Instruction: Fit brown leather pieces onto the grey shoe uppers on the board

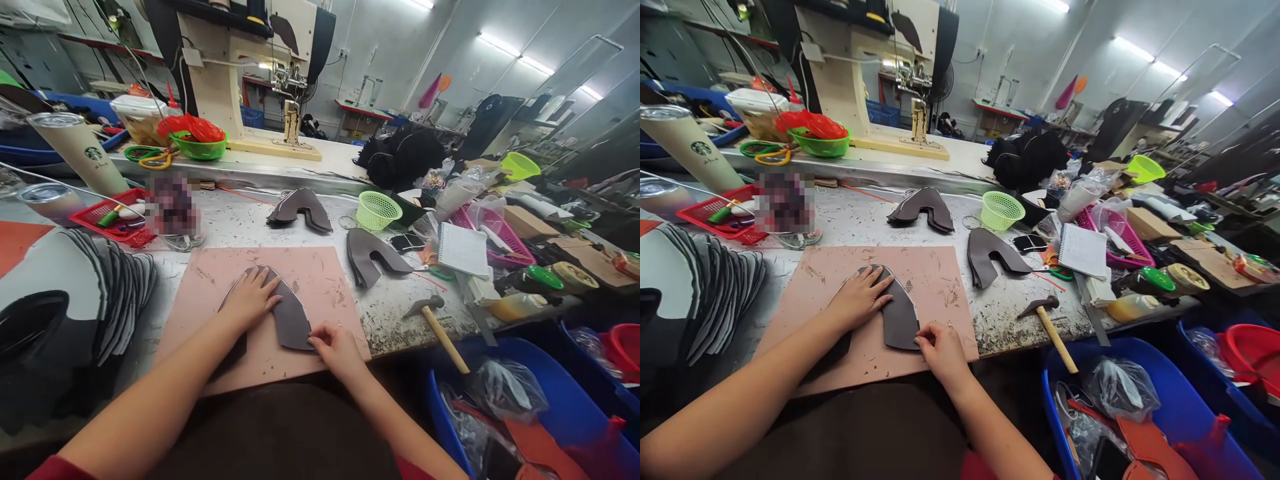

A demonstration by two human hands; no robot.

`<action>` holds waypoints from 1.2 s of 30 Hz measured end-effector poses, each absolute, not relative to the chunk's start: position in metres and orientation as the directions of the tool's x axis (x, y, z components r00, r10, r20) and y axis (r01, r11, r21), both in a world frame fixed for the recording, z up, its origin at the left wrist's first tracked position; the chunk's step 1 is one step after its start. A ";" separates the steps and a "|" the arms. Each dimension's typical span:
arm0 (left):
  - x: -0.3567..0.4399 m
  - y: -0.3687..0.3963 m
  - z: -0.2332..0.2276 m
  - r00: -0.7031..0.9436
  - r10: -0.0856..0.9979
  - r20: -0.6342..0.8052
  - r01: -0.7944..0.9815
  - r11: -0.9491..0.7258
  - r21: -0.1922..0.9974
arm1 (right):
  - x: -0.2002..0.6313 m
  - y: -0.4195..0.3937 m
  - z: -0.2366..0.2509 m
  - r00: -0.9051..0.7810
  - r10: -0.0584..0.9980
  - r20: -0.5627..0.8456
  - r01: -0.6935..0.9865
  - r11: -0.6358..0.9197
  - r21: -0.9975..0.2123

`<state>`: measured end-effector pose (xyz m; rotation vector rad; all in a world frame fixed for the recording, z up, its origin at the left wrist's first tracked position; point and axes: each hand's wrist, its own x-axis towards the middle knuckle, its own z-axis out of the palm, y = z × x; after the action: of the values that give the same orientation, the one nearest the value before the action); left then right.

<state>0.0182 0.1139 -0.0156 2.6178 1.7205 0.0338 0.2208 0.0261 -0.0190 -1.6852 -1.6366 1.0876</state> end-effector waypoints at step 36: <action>-0.048 0.084 -0.010 0.597 0.801 0.047 0.782 -0.594 0.190 | 0.117 0.131 -0.030 -0.570 0.808 0.149 0.685 0.567 -0.458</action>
<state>-0.0476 0.0841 -0.0098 2.6712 1.3335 0.1909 0.1174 0.1310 -0.0299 -1.2190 -2.4606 0.5038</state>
